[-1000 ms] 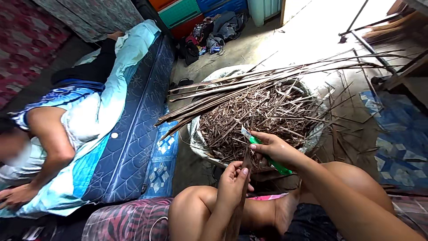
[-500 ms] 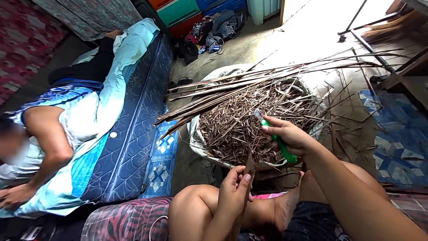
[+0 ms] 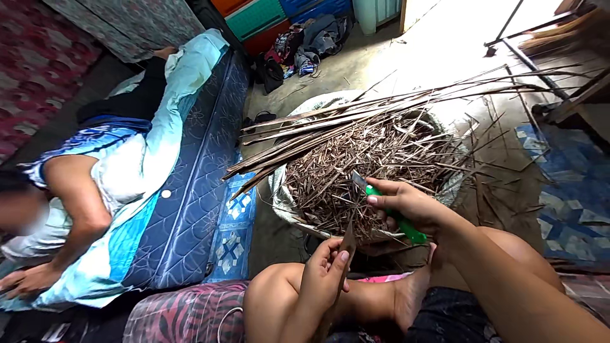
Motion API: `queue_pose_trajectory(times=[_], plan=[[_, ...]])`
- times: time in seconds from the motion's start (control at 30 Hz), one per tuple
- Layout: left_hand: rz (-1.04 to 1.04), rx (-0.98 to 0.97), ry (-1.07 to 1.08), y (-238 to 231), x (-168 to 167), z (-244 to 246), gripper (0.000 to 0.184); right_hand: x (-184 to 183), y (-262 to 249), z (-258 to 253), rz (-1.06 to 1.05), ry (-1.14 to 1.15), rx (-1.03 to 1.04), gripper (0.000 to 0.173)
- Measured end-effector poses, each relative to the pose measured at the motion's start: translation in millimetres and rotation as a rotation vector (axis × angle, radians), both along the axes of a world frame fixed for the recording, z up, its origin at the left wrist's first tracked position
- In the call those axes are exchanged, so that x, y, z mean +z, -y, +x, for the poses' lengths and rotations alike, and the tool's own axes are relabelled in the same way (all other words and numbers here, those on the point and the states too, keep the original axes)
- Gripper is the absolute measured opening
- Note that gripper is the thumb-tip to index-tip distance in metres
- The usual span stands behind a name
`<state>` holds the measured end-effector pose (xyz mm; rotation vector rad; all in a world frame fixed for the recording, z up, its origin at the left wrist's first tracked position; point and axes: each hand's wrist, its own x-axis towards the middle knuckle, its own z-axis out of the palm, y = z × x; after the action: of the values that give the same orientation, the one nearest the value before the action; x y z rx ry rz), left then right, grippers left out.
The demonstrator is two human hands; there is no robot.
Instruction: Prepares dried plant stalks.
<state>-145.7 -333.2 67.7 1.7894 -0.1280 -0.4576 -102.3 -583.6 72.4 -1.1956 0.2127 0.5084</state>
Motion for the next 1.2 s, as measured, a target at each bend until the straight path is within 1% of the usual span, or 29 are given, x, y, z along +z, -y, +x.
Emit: queue_pose_trajectory(times=[0.2,0.37,0.5,0.6,0.67,0.73,0.83,0.9,1.0,1.2], plan=[[0.051,-0.117,0.057,-15.1,1.5,7.9,0.024,-0.2,14.8,1.8,0.080,-0.042,-0.092,0.052],[0.053,-0.153,0.078,-22.7,5.2,8.5,0.025,1.8,16.0,1.3,0.108,-0.054,-0.108,0.049],[0.066,-0.181,0.049,-29.2,9.3,6.1,0.025,1.5,19.1,1.9,0.095,-0.044,-0.197,0.051],[0.107,-0.251,0.011,-40.4,9.5,2.6,0.022,0.6,32.9,4.6,0.110,-0.022,-0.299,0.048],[0.103,-0.268,-0.003,-49.4,6.9,-0.7,0.023,-0.2,41.7,5.1,0.138,0.004,-0.327,0.047],[0.095,-0.239,-0.015,-54.4,5.2,-2.8,0.023,0.3,42.7,3.4,0.139,0.034,-0.270,0.047],[0.103,-0.168,-0.014,-52.6,6.5,-3.8,0.022,-0.5,26.4,-0.6,0.096,0.074,-0.042,0.049],[0.097,-0.141,-0.014,-48.5,10.0,-2.4,0.022,1.6,11.3,-3.3,0.081,0.070,0.079,0.056],[0.100,-0.130,-0.003,-44.8,15.1,0.9,0.023,6.0,7.3,-4.4,0.071,0.046,0.086,0.056],[0.076,-0.156,-0.006,-43.5,22.3,2.9,0.022,5.8,16.1,-3.2,0.070,0.031,0.002,0.052]])
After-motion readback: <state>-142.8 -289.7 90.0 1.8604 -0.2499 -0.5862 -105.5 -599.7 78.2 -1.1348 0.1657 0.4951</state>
